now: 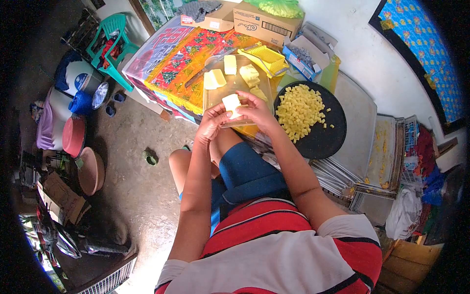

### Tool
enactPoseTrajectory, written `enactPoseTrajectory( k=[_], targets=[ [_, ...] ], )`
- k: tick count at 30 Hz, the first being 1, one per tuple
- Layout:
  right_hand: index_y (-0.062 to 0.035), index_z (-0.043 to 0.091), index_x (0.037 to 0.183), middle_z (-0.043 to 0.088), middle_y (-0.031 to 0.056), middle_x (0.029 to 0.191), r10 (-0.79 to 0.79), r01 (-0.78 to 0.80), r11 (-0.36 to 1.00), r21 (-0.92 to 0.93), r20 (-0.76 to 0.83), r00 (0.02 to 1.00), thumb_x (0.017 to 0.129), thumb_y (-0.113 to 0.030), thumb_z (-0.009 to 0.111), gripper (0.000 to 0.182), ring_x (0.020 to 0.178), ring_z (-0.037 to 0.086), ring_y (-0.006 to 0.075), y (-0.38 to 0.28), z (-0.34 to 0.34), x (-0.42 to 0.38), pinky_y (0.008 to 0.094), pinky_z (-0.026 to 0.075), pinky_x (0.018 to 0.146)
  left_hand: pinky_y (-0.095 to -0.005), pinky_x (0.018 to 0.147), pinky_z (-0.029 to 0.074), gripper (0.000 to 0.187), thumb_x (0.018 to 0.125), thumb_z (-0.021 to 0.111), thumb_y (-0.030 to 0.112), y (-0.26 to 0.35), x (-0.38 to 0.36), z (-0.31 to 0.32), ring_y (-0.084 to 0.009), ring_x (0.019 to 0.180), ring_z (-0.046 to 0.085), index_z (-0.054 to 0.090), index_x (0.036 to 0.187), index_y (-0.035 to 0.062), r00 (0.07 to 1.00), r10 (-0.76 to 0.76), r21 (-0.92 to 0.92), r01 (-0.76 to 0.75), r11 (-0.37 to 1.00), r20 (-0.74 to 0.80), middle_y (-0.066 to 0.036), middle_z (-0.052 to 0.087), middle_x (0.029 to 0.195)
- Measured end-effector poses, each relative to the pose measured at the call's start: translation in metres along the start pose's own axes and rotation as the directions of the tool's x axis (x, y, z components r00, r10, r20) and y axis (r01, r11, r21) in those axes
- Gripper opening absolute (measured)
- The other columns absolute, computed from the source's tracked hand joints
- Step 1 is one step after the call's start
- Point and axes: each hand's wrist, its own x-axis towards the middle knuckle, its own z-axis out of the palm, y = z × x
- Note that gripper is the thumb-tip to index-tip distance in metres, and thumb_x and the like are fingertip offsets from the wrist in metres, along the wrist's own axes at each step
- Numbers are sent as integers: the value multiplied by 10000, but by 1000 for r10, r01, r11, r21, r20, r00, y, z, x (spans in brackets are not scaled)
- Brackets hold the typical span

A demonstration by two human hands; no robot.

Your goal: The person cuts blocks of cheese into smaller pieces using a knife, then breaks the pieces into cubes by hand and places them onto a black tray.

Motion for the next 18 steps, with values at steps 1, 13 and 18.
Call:
enactPoseTrajectory(
  k=[1, 13, 18],
  targets=[
    [4, 412, 1358, 561, 139, 1146, 3, -3, 1000, 10, 2, 1000, 823, 6, 641, 582, 994, 598, 186, 0, 0, 0, 297, 546, 828, -355, 931, 502, 379, 867, 613, 14, -1, 0, -1, -195, 1036, 602, 534, 1230, -59, 1000, -2, 2, 2, 1000, 4, -112, 620, 1138],
    [-6, 414, 1359, 554, 126, 1145, 20, -20, 999, 35, -1, 1000, 829, -11, 641, 576, 996, 594, 183, -3, 2, -2, 290, 549, 803, -322, 896, 512, 398, 841, 636, 1, -2, 1, -2, -183, 999, 624, 543, 1225, -40, 1000, 4, 18, -4, 1000, -18, -110, 631, 1117],
    [-20, 426, 1358, 567, 111, 1125, 5, -4, 998, -65, 26, 1000, 819, -14, 643, 582, 978, 591, 161, -2, -1, 0, 277, 539, 792, -349, 906, 513, 381, 859, 622, 11, 1, 0, 0, -250, 979, 651, 529, 1219, -71, 1000, -5, -3, 5, 1000, 25, -128, 630, 1122]
  ],
)
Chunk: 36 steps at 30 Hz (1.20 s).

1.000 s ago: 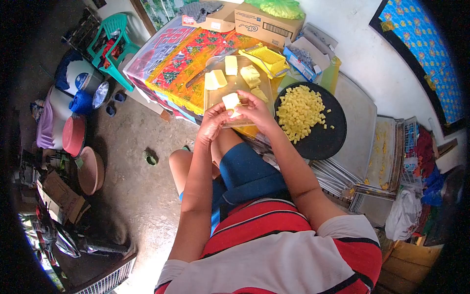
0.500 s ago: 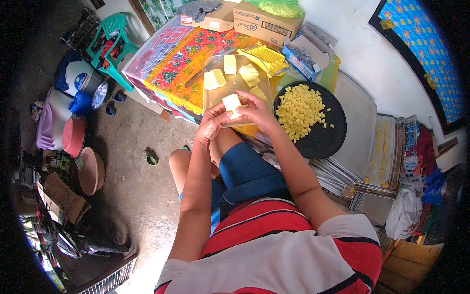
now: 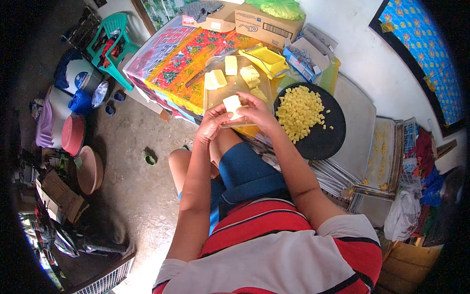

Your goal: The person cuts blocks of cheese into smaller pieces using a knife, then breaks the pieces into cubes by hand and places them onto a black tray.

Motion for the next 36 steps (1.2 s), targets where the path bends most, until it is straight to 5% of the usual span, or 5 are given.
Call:
enactPoseTrajectory(
  k=[19, 24, 36],
  targets=[
    [-39, 425, 1365, 576, 100, 1113, 45, -45, 994, 96, 10, 999, 848, -59, 637, 560, 971, 597, 154, -5, 2, -5, 279, 542, 783, -328, 902, 502, 378, 853, 643, 35, -5, 1, -5, -195, 997, 626, 553, 1212, -42, 1000, -14, 41, 15, 999, -26, -104, 632, 1120],
    [-48, 443, 1353, 598, 66, 1070, 21, -21, 995, -94, -7, 1000, 853, -83, 646, 541, 929, 602, 129, -4, 1, -2, 252, 525, 716, -295, 832, 522, 343, 876, 627, 68, -8, 3, -10, -155, 907, 645, 561, 1194, -43, 997, -58, -2, 58, 998, -52, -91, 656, 1047],
    [-67, 507, 1309, 618, 47, 1039, 40, -40, 999, 28, -20, 999, 843, -108, 658, 492, 874, 602, 111, 4, -3, -3, 234, 501, 663, -244, 723, 520, 297, 889, 614, 83, -7, 2, -10, -114, 792, 642, 592, 1153, -49, 995, -60, 47, 64, 997, -74, -67, 674, 953]
  ],
)
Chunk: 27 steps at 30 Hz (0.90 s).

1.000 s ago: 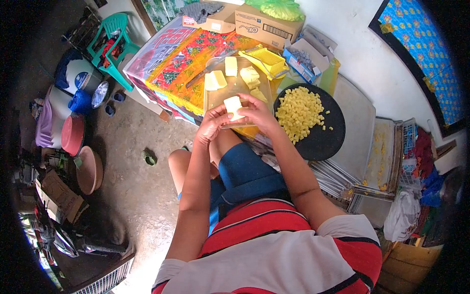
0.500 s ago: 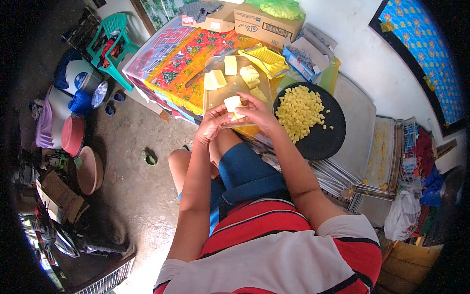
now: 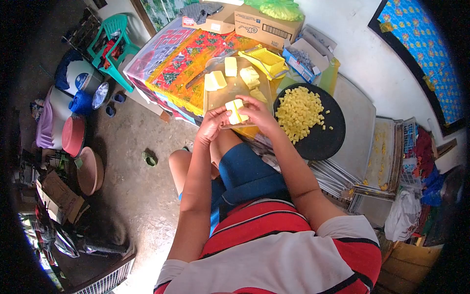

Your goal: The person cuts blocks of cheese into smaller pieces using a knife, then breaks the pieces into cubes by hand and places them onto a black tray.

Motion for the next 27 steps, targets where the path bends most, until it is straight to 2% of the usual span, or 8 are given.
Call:
enactPoseTrajectory(
  k=[3, 6, 9, 13, 19, 27],
  targets=[
    [-65, 488, 1321, 619, 44, 1045, -16, 17, 999, -44, 18, 1000, 834, -105, 672, 523, 875, 600, 106, 0, 0, 1, 236, 497, 660, -239, 718, 517, 302, 893, 608, 83, -2, 1, 1, -109, 780, 638, 588, 1162, -52, 1000, 5, -5, -5, 1000, -7, -69, 673, 957],
    [-62, 470, 1329, 621, 48, 1042, -87, 87, 981, -171, 11, 996, 825, -90, 682, 548, 877, 598, 101, -3, 7, -1, 235, 495, 665, -240, 715, 517, 308, 894, 606, 86, -3, 2, 1, -105, 773, 636, 585, 1169, -52, 1000, 14, -9, -14, 1000, -8, -67, 673, 959],
    [-59, 463, 1330, 623, 47, 1038, -70, 69, 976, -205, 1, 998, 819, -75, 686, 557, 878, 596, 98, -1, 6, 0, 232, 492, 667, -237, 712, 513, 311, 894, 608, 90, -3, 2, 2, -98, 764, 631, 586, 1171, -51, 1000, 19, 12, -19, 1000, -20, -62, 672, 954],
    [-55, 478, 1316, 623, 45, 1040, -71, 73, 983, -170, 15, 997, 813, -74, 684, 543, 887, 599, 106, 1, 3, 2, 241, 496, 682, -235, 707, 509, 314, 894, 611, 98, -3, 1, 0, -93, 758, 627, 587, 1171, -48, 999, 21, 59, -19, 998, -25, -58, 674, 950],
    [-52, 494, 1299, 617, 48, 1054, -12, 12, 1000, -13, 11, 1000, 809, -63, 665, 519, 915, 602, 130, 1, 2, -1, 268, 511, 724, -223, 677, 503, 297, 898, 615, 123, 0, 0, 6, -82, 731, 623, 598, 1138, -50, 999, 7, -11, -8, 1000, -31, -53, 675, 913],
    [-68, 505, 1293, 597, 49, 1089, 2, -2, 999, -37, -7, 1000, 802, -57, 663, 516, 958, 588, 135, -2, 7, -3, 273, 513, 756, -242, 695, 529, 255, 933, 575, 160, -5, 6, -1, -120, 758, 659, 594, 1095, -36, 1000, 0, -74, -2, 997, -28, -80, 672, 921]
  ],
)
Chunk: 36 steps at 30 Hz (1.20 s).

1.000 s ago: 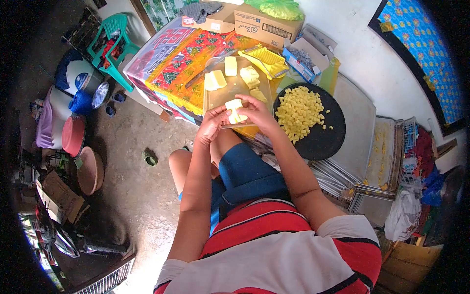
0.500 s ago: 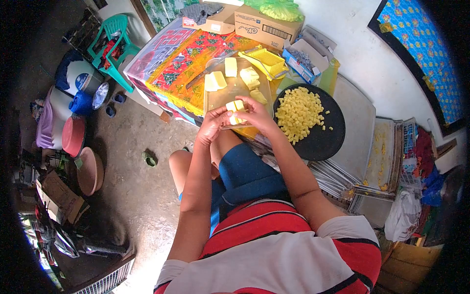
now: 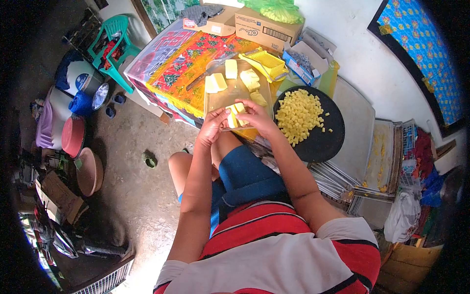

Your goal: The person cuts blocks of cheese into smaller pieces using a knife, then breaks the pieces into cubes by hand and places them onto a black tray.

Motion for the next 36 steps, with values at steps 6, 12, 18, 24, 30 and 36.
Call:
enactPoseTrajectory(
  k=[6, 12, 18, 24, 30, 36],
  targets=[
    [-78, 515, 1280, 596, 34, 1088, -104, 102, 994, -44, -51, 993, 801, -72, 670, 503, 929, 587, 123, 5, -11, 6, 269, 493, 751, -272, 712, 545, 300, 959, 526, 189, -3, 2, -4, -153, 778, 669, 568, 1143, -44, 1000, 13, -63, -15, 998, -28, -97, 673, 939],
    [-50, 484, 1284, 647, 156, 1039, -287, 86, 706, -703, -173, 942, 770, -147, 685, 560, 917, 642, 258, -8, -12, 13, 347, 498, 774, -274, 674, 532, 239, 954, 548, 234, -1, 2, 3, -115, 706, 635, 604, 1030, 13, 988, 54, -59, -63, 996, -143, -48, 662, 845],
    [-35, 485, 1275, 629, 229, 1056, -298, 21, 509, -861, -154, 942, 782, -219, 648, 551, 989, 599, 378, 0, -14, 33, 435, 479, 839, -271, 645, 533, 203, 927, 604, 249, -7, 6, -1, -104, 635, 611, 587, 922, 47, 976, 96, -24, -103, 994, -197, -27, 634, 748],
    [-35, 533, 1255, 642, 204, 1053, -519, 184, 280, -942, 13, 855, 804, -220, 666, 505, 948, 624, 370, 2, -12, 31, 406, 497, 835, -261, 636, 533, 208, 926, 607, 251, -5, 6, 2, -94, 625, 599, 600, 920, 43, 973, 95, -44, -106, 993, -212, -13, 613, 720],
    [-34, 540, 1258, 660, 128, 971, -229, 171, 815, -553, -37, 973, 798, -151, 727, 509, 880, 646, 181, 3, 7, 19, 284, 519, 745, -247, 645, 536, 236, 931, 602, 233, -1, 1, 7, -85, 636, 592, 634, 1038, 26, 972, 108, 4, -110, 994, -207, -18, 633, 774],
    [9, 534, 1244, 645, 97, 971, -102, 99, 960, -262, -1, 995, 807, -97, 713, 484, 861, 634, 146, -1, 14, 16, 263, 520, 736, -276, 723, 546, 313, 912, 614, 162, -1, -2, -3, -139, 784, 658, 580, 1174, -7, 993, 74, -101, -84, 991, -92, -66, 669, 935]
  ],
)
